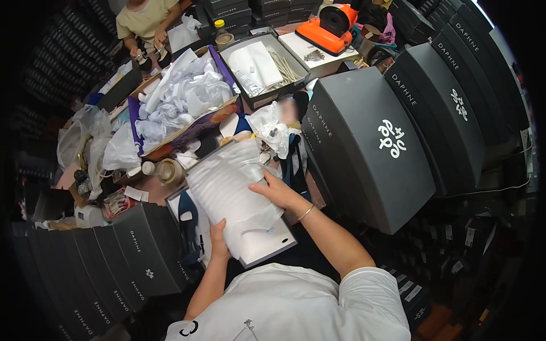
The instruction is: Stuffing shoes with paper, cleaning surfaces with a brush and iron, and placing them into boxes for packaging.
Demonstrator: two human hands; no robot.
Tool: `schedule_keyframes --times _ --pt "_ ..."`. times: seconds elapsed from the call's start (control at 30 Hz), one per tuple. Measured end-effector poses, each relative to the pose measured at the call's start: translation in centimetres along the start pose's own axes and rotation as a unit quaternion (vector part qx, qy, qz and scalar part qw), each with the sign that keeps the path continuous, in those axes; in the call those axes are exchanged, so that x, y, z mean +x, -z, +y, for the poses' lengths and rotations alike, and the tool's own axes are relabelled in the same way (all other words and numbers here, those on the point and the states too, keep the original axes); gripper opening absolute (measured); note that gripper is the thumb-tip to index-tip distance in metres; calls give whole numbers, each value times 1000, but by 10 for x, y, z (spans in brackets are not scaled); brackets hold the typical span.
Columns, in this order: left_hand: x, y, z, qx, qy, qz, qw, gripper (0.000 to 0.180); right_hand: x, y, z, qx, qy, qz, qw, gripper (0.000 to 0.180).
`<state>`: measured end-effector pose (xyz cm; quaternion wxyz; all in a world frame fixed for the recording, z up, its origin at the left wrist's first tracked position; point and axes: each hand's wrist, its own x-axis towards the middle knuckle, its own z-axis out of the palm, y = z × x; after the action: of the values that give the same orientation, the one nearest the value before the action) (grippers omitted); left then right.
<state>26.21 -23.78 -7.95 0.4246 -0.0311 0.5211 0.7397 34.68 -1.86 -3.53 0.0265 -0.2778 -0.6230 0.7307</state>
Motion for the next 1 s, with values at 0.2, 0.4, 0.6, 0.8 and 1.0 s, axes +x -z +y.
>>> schedule_keyframes --times 0.2,0.4,0.6,0.8,1.0 --pt "-8 -22 -7 494 -245 23 834 73 34 6 110 -284 -32 136 948 70" --pt "36 -29 -26 756 -143 -209 604 59 -21 17 58 -227 83 289 926 48" --pt "37 -22 -70 834 -109 -291 457 78 -12 54 114 -393 77 262 878 23" --pt "43 -14 -77 840 -87 -299 445 67 -37 50 36 -225 148 298 916 20" --pt "57 -25 -34 636 -73 -344 687 43 -79 25 -54 -223 237 238 915 12"
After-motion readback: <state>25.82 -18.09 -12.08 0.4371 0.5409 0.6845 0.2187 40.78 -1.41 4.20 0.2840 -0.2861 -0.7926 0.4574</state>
